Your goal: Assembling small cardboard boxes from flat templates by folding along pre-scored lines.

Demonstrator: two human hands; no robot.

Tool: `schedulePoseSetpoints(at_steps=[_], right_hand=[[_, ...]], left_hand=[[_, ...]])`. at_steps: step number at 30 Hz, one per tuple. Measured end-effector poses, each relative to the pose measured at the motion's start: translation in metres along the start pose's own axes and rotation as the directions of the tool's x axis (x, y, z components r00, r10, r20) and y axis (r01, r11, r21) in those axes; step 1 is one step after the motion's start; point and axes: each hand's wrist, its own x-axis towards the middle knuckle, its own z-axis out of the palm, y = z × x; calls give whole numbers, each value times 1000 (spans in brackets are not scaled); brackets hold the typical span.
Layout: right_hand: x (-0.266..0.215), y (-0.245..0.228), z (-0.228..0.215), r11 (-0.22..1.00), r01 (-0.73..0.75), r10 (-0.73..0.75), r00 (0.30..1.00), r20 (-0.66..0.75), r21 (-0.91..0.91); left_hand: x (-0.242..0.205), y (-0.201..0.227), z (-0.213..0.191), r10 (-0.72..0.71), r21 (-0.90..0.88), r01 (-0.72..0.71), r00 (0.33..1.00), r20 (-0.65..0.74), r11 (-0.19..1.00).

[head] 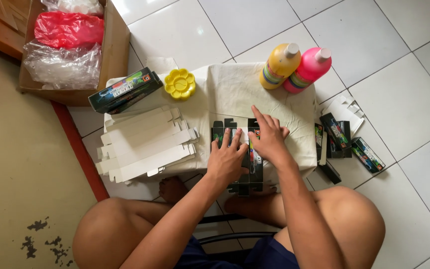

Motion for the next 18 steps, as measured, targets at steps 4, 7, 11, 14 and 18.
schedulePoseSetpoints(at_steps=[4, 7, 11, 14, 18], right_hand=[[-9, 6, -2, 1000, 18, -18, 999, -33, 17], [-15, 9, 5, 992, 29, -37, 997, -68, -120], [-33, -2, 13, 943, 21, -7, 999, 43, -333], [-47, -13, 20, 928, 34, 2, 995, 96, -372], [-50, -18, 19, 946, 4, 40, 991, 129, -323]], left_hand=[[-4, -2, 2, 3, -14, -3, 1000, -31, 1000], [-2, -3, 4, 8, -25, -9, 999, -48, 1000], [3, -3, 3, 1, -3, -2, 999, -54, 1000], [3, -1, -1, -7, 0, 7, 999, -36, 1000], [9, -3, -4, 3, 35, -2, 999, -37, 999]])
